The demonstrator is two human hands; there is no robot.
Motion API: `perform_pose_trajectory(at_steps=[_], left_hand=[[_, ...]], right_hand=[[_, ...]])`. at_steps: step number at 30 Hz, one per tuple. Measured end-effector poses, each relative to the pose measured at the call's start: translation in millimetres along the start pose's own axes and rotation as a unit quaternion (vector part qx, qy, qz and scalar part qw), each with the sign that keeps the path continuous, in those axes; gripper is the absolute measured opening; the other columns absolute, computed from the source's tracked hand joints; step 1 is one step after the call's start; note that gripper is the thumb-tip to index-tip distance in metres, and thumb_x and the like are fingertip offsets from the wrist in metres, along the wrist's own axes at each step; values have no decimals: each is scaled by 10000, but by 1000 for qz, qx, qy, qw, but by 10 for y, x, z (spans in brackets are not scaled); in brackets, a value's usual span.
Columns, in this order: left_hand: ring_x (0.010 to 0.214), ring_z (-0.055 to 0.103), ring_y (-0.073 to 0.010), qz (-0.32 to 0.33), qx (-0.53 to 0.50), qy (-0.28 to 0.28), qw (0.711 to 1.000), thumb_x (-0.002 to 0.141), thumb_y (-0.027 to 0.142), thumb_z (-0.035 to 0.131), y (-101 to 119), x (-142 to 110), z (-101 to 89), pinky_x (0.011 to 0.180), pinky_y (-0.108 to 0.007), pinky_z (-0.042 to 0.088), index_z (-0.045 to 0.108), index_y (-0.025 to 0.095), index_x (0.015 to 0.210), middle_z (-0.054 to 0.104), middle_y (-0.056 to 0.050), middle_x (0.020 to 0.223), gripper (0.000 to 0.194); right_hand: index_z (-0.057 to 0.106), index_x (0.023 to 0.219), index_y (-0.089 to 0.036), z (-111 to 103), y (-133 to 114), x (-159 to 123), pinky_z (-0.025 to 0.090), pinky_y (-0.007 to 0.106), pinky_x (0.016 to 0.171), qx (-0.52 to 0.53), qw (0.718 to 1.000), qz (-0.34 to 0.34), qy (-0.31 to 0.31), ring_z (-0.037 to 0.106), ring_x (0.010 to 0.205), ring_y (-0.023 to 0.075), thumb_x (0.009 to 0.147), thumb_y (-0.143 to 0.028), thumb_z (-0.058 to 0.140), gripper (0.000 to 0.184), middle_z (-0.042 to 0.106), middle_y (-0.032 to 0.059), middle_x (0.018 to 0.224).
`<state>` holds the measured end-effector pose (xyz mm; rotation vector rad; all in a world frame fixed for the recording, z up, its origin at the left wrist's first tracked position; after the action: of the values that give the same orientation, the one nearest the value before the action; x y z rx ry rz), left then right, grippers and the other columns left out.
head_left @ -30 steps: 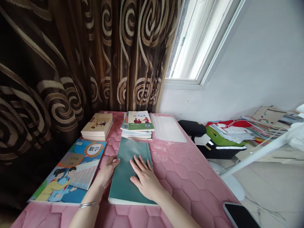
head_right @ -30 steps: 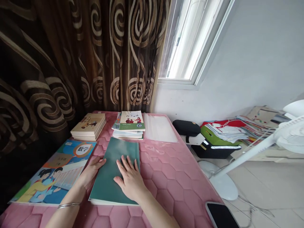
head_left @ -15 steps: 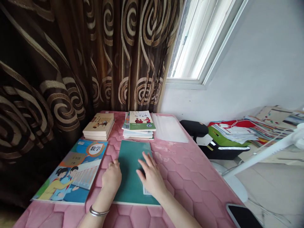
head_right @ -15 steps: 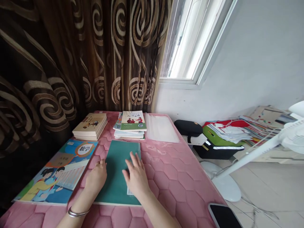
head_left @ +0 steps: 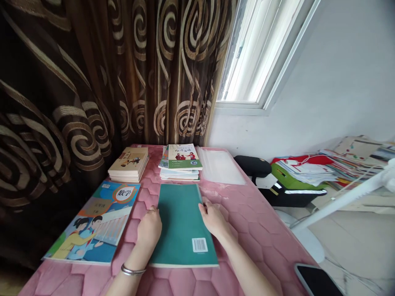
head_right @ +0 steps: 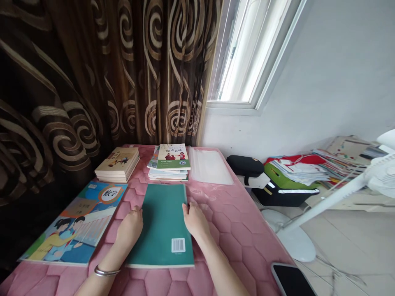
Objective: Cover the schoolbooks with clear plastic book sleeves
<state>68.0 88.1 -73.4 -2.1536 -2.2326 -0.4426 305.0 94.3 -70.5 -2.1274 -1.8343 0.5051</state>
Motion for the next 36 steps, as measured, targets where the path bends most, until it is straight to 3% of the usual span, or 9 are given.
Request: perform_pose_trajectory(at_steps=[5, 8, 10, 13, 18, 21, 24, 31, 36], left_hand=[[716, 719, -258, -3, 21, -59, 998, 977, 196, 286, 306, -86, 16, 483, -264, 469, 579, 104, 1005, 717, -152, 794, 309], [730, 721, -248, -11, 13, -62, 998, 980, 224, 313, 343, -98, 2, 482, -252, 461, 568, 120, 988, 724, -130, 797, 275], [732, 722, -236, -16, 3, -57, 998, 978, 227, 330, 323, -96, 2, 476, -239, 453, 560, 121, 997, 725, -121, 799, 254], [715, 722, -229, -8, 10, -39, 999, 977, 220, 330, 310, -99, 12, 466, -227, 447, 562, 112, 1032, 723, -126, 793, 262], [660, 715, -258, 19, 37, -22, 999, 973, 203, 303, 357, -113, 27, 456, -246, 460, 611, 107, 943, 705, -151, 737, 325], [654, 713, -270, 27, 35, -23, 999, 965, 189, 291, 377, -114, 21, 455, -263, 474, 620, 93, 931, 698, -163, 722, 345], [661, 715, -277, 30, 25, -27, 999, 962, 168, 276, 374, -114, 28, 467, -283, 495, 623, 81, 942, 701, -171, 733, 358], [706, 719, -265, 28, 5, -42, 999, 927, 99, 343, 358, -119, 73, 512, -285, 521, 613, 61, 1064, 707, -178, 796, 305], [681, 713, -249, 33, -4, -34, 999, 907, 58, 334, 363, -129, 63, 499, -260, 493, 615, 69, 1018, 697, -164, 752, 302]], right_hand=[[554, 1198, -89, -140, 252, -83, 497, 355, 755, -87, 995, 41, -7, 678, 919, 268, 982, -324, 274, 425, 674, 194, 1092], [571, 1199, -74, -213, 186, -142, 494, 384, 809, -153, 987, 2, 50, 615, 1057, 306, 969, -328, 295, 440, 609, 226, 1205], [530, 1292, -59, -177, 49, -173, 425, 420, 972, -168, 980, -73, 76, 471, 1258, 327, 966, -368, 312, 499, 493, 221, 1375], [349, 1452, -65, 30, -80, -193, 223, 479, 1140, -145, 978, -150, 21, 210, 1428, 314, 970, -492, 257, 651, 251, 166, 1548], [227, 1477, 3, 211, -162, -79, 56, 533, 1166, -138, 978, -153, -19, 36, 1447, 331, 942, -601, 228, 807, 84, 209, 1553], [205, 1466, 51, 265, -324, 93, 73, 493, 1177, -138, 975, -173, -30, 36, 1446, 319, 939, -608, 235, 844, 72, 235, 1541], [208, 1468, 41, 346, -602, 203, 92, 451, 1185, -129, 960, -245, -44, 58, 1451, 279, 965, -540, 243, 769, 80, 218, 1547], [285, 1479, -138, 518, -1033, -19, 82, 374, 1198, -78, 880, -459, -95, 115, 1451, 130, 1007, -413, 214, 551, 229, 59, 1558], [262, 1484, -107, 523, -1099, 356, 92, 378, 1194, -93, 892, -433, -96, 154, 1448, 163, 987, -489, 268, 626, 237, 90, 1556]])
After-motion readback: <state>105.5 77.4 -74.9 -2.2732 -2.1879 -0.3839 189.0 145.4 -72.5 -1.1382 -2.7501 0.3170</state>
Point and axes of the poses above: each hand's wrist, its own x-axis towards the middle knuckle, its own z-axis out of the palm, y = z × x, the point moved 7 cm from there along x, towards the middle knuckle
